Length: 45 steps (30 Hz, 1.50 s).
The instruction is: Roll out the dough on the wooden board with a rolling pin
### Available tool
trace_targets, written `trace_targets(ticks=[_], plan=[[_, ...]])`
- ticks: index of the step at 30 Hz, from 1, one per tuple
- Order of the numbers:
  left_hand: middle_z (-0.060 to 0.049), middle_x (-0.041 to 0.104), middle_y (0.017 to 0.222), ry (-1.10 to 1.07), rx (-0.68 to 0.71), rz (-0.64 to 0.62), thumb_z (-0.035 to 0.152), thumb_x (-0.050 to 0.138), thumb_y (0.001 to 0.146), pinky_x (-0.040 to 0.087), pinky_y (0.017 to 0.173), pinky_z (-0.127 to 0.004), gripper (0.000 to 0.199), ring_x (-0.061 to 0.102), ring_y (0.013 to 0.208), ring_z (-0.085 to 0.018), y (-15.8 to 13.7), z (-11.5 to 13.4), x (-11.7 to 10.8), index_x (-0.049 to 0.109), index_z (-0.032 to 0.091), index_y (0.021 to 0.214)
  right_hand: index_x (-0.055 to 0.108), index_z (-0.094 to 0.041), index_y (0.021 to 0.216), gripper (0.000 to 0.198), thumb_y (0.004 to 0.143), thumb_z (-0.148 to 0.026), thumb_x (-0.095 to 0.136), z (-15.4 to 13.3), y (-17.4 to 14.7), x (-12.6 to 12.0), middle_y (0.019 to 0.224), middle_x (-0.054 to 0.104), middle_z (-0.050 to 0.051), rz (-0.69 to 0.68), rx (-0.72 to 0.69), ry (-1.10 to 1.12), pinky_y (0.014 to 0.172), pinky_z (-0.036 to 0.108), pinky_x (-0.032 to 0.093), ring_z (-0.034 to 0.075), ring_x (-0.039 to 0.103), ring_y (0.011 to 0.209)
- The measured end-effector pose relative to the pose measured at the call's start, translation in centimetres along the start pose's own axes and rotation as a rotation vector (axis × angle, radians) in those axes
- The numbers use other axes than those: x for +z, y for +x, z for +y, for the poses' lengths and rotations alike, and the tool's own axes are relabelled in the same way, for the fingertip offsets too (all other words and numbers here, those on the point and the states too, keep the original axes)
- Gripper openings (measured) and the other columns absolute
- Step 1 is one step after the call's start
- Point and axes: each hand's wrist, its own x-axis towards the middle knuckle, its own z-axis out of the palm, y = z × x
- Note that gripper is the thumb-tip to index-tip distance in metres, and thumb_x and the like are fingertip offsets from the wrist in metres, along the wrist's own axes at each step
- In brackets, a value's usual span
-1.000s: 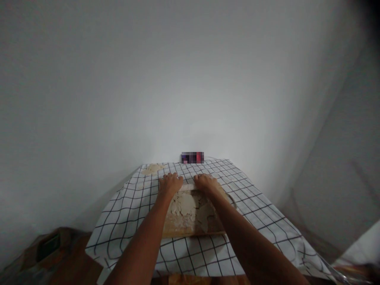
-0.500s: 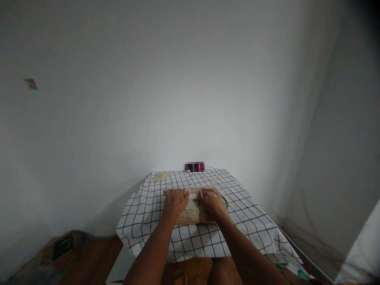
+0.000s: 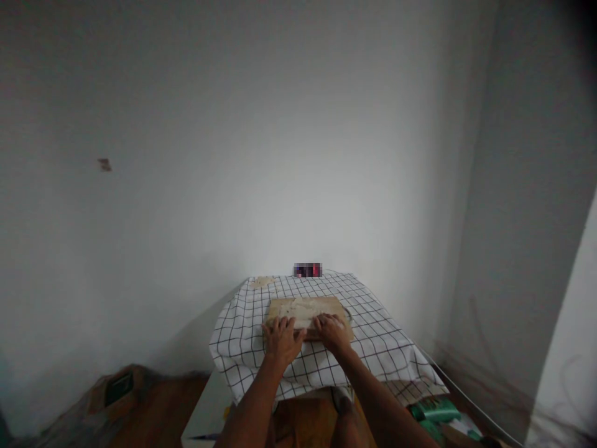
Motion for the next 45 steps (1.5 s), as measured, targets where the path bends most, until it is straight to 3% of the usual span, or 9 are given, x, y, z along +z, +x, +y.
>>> trace_targets(ticks=[4,9,17,21,26,29,33,36,45], plan=[[-0.012,0.063,0.161,-0.004,0.020,0.016,0.056,0.053,0.108,0.024,0.128,-0.077,0.054,0.045,0.156,-0.042,-1.4,-0.4,0.1,0.066,0.028,0.153,0.077,-0.027,0.127,0.036,0.114,-0.034,0.045,-0.6,-1.4,0.0,0.135,0.076,0.011,0.017,0.011,0.004,0.111,0.037,0.042,0.025,0.066,0.128],[-0.010,0.061,0.163,0.032,0.026,0.050,0.057,0.054,0.108,0.027,0.129,-0.076,0.056,0.044,0.158,-0.042,-2.1,-0.4,0.4,0.064,0.030,0.156,0.077,-0.028,0.125,0.035,0.115,-0.036,0.045,-0.7,-1.7,0.3,0.132,0.077,0.010,0.043,0.005,0.002,0.111,0.036,0.042,0.024,0.066,0.126],[-0.008,0.059,0.165,-0.014,0.013,0.081,0.053,0.046,0.112,0.022,0.132,-0.075,0.052,0.042,0.160,-0.039,-0.7,-0.7,1.5,0.066,0.030,0.154,0.072,-0.035,0.140,0.040,0.115,-0.039,0.041,-0.3,-0.5,1.1,0.156,0.065,0.007,0.038,0.035,-0.064,0.114,0.045,0.043,0.029,0.055,0.144],[-0.005,0.063,0.162,-0.038,0.007,0.064,0.050,0.045,0.112,0.018,0.135,-0.072,0.047,0.045,0.158,-0.036,1.7,-0.9,1.8,0.070,0.034,0.148,0.067,-0.034,0.149,0.043,0.114,-0.036,0.042,0.0,1.6,1.8,0.164,0.058,0.012,-0.016,0.061,-0.124,0.114,0.055,0.042,0.035,0.050,0.151],[-0.008,0.067,0.157,-0.043,-0.013,0.022,0.054,0.044,0.112,0.015,0.133,-0.074,0.048,0.050,0.153,-0.039,5.4,-0.8,2.2,0.071,0.031,0.145,0.062,-0.035,0.156,0.050,0.112,-0.029,0.038,0.5,4.3,2.4,0.158,0.064,0.013,-0.071,0.054,-0.138,0.121,0.071,0.028,0.039,0.043,0.156],[-0.011,0.070,0.152,-0.021,-0.004,0.035,0.053,0.043,0.113,0.014,0.132,-0.076,0.049,0.053,0.150,-0.040,7.5,-0.8,2.7,0.070,0.028,0.146,0.061,-0.034,0.156,0.051,0.112,-0.027,0.036,0.9,6.1,2.1,0.153,0.068,0.013,-0.071,0.051,-0.112,0.121,0.065,0.032,0.037,0.049,0.152],[-0.014,0.076,0.140,-0.012,0.073,0.100,0.041,0.044,0.113,0.013,0.132,-0.076,0.041,0.061,0.139,-0.038,9.9,-1.1,3.5,0.074,0.026,0.138,0.076,-0.026,0.130,0.048,0.115,-0.039,0.033,1.1,8.9,2.0,0.139,0.076,0.015,0.010,0.148,-0.055,0.115,0.050,0.042,0.032,0.066,0.132],[-0.016,0.077,0.136,0.000,0.123,0.129,0.039,0.043,0.114,0.016,0.132,-0.073,0.041,0.063,0.137,-0.037,11.8,-1.4,4.1,0.074,0.025,0.136,0.077,-0.024,0.124,0.051,0.115,-0.044,0.031,1.3,10.8,2.2,0.133,0.078,0.016,0.050,0.198,-0.023,0.111,0.045,0.045,0.030,0.071,0.124],[-0.016,0.080,0.129,-0.015,-0.027,0.080,0.046,0.038,0.115,0.030,0.125,-0.067,0.047,0.070,0.126,-0.035,18.1,-1.1,6.1,0.075,0.022,0.131,0.079,-0.022,0.127,0.057,0.114,-0.050,0.031,2.6,16.3,4.1,0.133,0.078,0.016,-0.019,0.277,0.039,0.108,0.042,0.048,0.030,0.070,0.125]])
